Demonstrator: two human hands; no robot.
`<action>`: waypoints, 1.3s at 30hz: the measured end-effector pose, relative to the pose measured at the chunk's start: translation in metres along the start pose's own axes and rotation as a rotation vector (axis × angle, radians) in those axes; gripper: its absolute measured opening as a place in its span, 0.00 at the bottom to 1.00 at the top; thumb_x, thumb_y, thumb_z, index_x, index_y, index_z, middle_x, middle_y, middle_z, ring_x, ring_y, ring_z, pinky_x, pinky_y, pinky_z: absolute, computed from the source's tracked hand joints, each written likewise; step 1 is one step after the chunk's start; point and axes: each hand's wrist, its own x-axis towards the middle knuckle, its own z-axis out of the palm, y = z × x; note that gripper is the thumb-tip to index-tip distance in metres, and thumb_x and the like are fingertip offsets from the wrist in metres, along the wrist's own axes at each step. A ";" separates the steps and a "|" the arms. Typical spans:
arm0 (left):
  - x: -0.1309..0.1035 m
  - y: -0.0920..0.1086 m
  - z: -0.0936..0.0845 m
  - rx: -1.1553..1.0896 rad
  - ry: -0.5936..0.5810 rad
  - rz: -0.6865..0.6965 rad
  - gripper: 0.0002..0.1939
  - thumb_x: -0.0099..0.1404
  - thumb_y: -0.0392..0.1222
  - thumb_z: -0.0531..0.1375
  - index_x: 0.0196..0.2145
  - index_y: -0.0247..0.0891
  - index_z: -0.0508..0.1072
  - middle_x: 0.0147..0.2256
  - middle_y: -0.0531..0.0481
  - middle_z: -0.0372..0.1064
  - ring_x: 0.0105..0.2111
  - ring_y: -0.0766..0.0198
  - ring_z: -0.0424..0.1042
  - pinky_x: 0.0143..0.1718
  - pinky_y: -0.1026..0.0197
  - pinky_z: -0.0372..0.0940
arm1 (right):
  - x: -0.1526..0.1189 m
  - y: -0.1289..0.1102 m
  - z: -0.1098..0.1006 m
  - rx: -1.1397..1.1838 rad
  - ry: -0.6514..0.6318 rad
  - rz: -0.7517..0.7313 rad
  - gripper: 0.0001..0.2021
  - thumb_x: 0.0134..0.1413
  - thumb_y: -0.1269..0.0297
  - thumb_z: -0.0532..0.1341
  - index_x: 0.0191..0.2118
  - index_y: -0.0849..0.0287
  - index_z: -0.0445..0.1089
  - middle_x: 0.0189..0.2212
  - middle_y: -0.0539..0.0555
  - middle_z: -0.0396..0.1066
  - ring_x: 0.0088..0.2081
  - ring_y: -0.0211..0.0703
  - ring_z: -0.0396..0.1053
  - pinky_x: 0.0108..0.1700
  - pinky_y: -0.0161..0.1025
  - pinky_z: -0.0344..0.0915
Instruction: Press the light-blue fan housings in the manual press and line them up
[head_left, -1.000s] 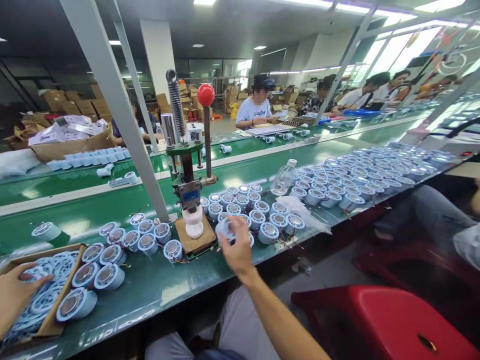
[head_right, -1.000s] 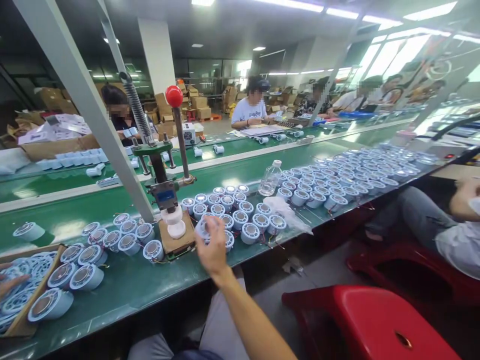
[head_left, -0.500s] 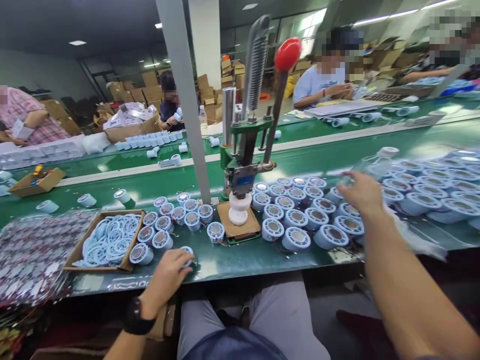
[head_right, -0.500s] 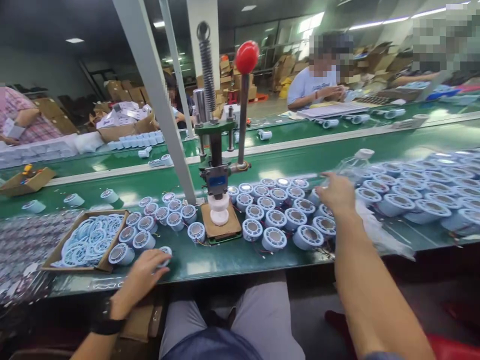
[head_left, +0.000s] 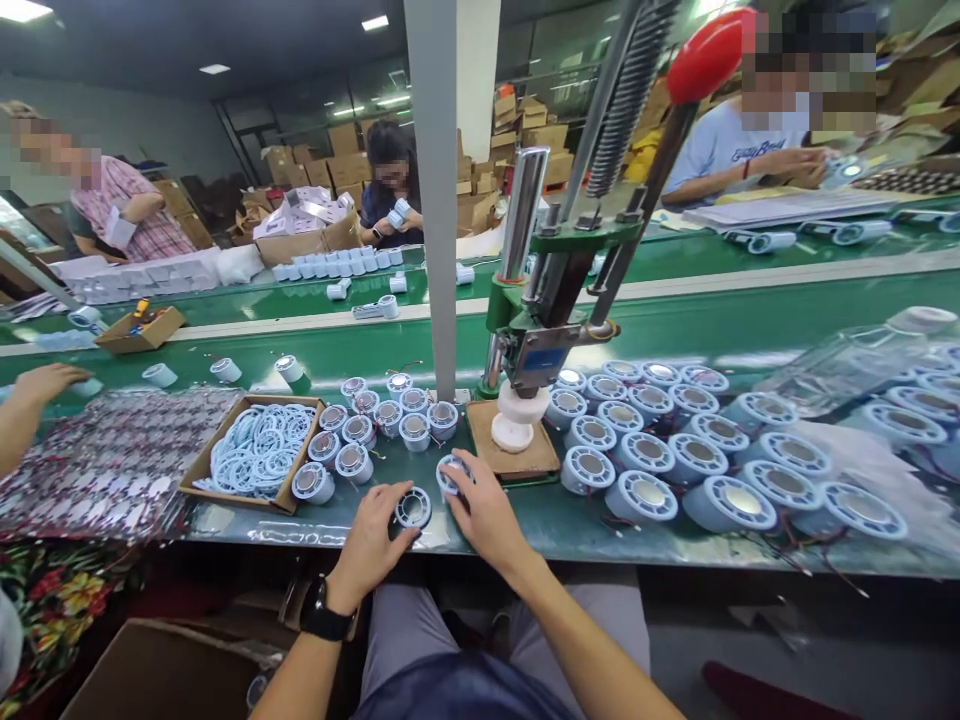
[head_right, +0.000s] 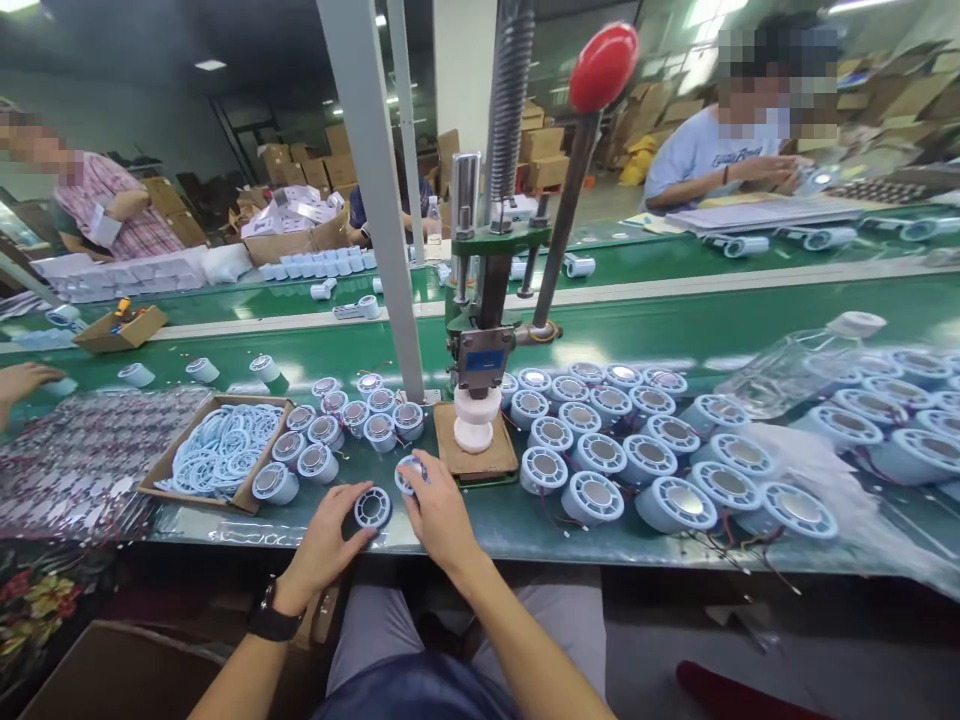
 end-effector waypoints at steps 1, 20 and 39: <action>0.000 0.004 0.002 -0.042 0.061 -0.040 0.28 0.61 0.36 0.62 0.59 0.42 0.65 0.54 0.43 0.70 0.53 0.52 0.68 0.57 0.44 0.64 | -0.006 -0.001 -0.001 0.056 0.012 0.010 0.19 0.58 0.72 0.57 0.55 0.58 0.68 0.57 0.61 0.64 0.57 0.52 0.66 0.57 0.51 0.69; 0.021 0.062 0.047 -0.177 0.174 -0.150 0.32 0.58 0.34 0.60 0.61 0.38 0.61 0.54 0.40 0.66 0.56 0.50 0.65 0.58 0.45 0.62 | -0.041 -0.007 0.016 0.200 0.111 0.144 0.29 0.56 0.75 0.54 0.64 0.61 0.57 0.56 0.62 0.67 0.57 0.48 0.68 0.57 0.47 0.70; 0.170 0.107 0.077 -0.741 -0.044 0.001 0.27 0.51 0.34 0.69 0.50 0.31 0.72 0.48 0.40 0.75 0.47 0.53 0.74 0.52 0.52 0.66 | 0.295 -0.018 -0.291 0.107 0.363 0.108 0.37 0.59 0.58 0.34 0.48 0.99 0.57 0.37 0.61 0.71 0.32 0.32 0.73 0.32 0.32 0.58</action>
